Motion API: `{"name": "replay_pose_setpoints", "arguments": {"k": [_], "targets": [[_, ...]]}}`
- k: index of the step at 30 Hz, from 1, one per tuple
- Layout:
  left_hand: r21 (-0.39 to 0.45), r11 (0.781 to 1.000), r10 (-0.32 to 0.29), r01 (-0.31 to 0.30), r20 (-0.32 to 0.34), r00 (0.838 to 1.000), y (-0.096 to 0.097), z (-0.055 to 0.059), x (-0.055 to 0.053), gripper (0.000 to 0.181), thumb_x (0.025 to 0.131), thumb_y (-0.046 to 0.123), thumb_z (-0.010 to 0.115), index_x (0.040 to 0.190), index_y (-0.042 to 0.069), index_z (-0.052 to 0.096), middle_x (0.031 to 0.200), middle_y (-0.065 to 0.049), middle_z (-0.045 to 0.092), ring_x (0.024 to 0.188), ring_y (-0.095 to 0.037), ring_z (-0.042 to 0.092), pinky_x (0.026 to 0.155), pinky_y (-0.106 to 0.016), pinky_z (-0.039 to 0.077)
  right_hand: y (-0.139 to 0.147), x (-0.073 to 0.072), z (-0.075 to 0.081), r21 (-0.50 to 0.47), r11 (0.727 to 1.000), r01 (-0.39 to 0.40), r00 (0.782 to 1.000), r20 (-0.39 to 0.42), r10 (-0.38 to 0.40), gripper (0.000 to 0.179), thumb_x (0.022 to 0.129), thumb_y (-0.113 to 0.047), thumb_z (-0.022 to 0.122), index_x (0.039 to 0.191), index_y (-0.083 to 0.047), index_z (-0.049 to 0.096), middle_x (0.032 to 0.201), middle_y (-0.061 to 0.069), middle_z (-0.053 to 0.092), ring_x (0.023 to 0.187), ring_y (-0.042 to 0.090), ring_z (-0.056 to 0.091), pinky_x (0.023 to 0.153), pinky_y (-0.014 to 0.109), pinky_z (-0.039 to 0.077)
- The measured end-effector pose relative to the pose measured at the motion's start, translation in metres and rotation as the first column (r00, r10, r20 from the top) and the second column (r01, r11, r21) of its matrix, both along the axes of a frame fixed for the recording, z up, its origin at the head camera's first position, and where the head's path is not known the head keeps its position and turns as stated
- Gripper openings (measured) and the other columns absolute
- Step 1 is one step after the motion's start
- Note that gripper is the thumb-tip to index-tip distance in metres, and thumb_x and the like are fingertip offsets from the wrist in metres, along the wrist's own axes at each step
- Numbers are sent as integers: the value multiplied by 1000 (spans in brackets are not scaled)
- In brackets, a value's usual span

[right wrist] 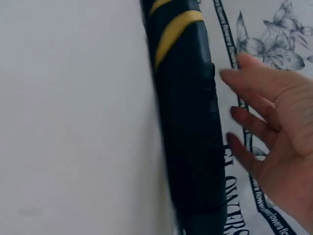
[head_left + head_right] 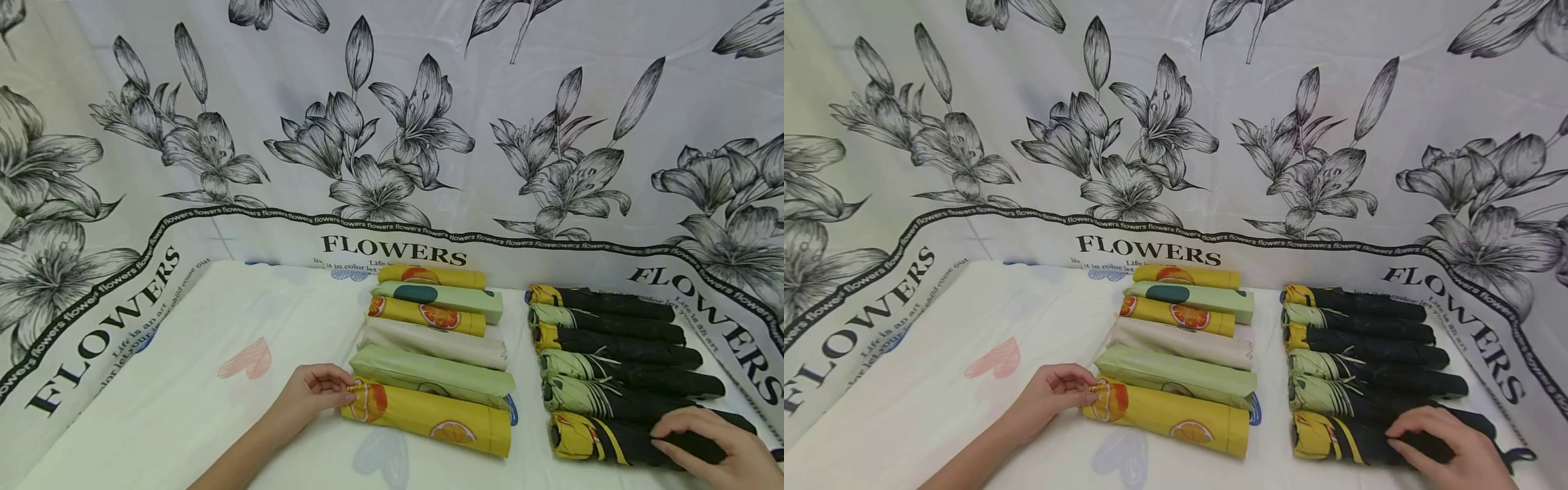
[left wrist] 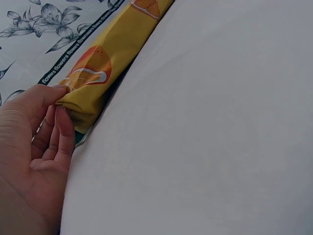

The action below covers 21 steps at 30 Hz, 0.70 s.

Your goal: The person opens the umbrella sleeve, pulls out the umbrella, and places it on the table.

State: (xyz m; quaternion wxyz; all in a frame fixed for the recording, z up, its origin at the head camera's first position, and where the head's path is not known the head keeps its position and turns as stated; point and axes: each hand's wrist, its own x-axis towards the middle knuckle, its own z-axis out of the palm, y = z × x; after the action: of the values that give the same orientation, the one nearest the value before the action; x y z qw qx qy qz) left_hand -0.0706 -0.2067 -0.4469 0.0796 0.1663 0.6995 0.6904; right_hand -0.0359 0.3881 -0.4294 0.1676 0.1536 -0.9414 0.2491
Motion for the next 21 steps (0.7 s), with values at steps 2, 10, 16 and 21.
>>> {"name": "replay_pose_setpoints", "arguments": {"k": [2,10,16,21], "targets": [[0,1000,0,0,-5,1000,-1,0,0,26,89,-4,77,107,-20,67,90,8,75,79,-2,66,71,-16,56,-3,-1,-1,13,1000,8,999,45,-9,47,61,-6,100,95,-28,76,96,-22,65,85,-6,56,71,20,52],[3,1000,-2,2,-4,1000,-1,0,-1,28,89,-3,78,107,-21,66,90,8,74,79,-1,65,71,-16,56,4,-7,-12,113,992,-56,957,289,21,52,72,-34,97,119,-24,76,112,-18,65,93,-1,55,73,63,56],[14,1000,-6,6,-5,1000,0,-1,-1,28,88,-4,78,106,-21,65,90,9,74,78,-1,65,71,-16,56,-1,-4,-13,93,994,-48,980,196,28,52,65,-28,101,110,-27,77,105,-25,63,94,-12,48,71,60,55],[20,1000,-9,9,0,1000,0,0,-1,29,88,-4,78,107,-22,65,89,8,74,79,-1,65,71,-16,56,-10,-2,-11,107,994,21,985,165,-39,51,63,-32,102,107,-23,78,102,-9,68,92,-3,52,72,62,55]]}}
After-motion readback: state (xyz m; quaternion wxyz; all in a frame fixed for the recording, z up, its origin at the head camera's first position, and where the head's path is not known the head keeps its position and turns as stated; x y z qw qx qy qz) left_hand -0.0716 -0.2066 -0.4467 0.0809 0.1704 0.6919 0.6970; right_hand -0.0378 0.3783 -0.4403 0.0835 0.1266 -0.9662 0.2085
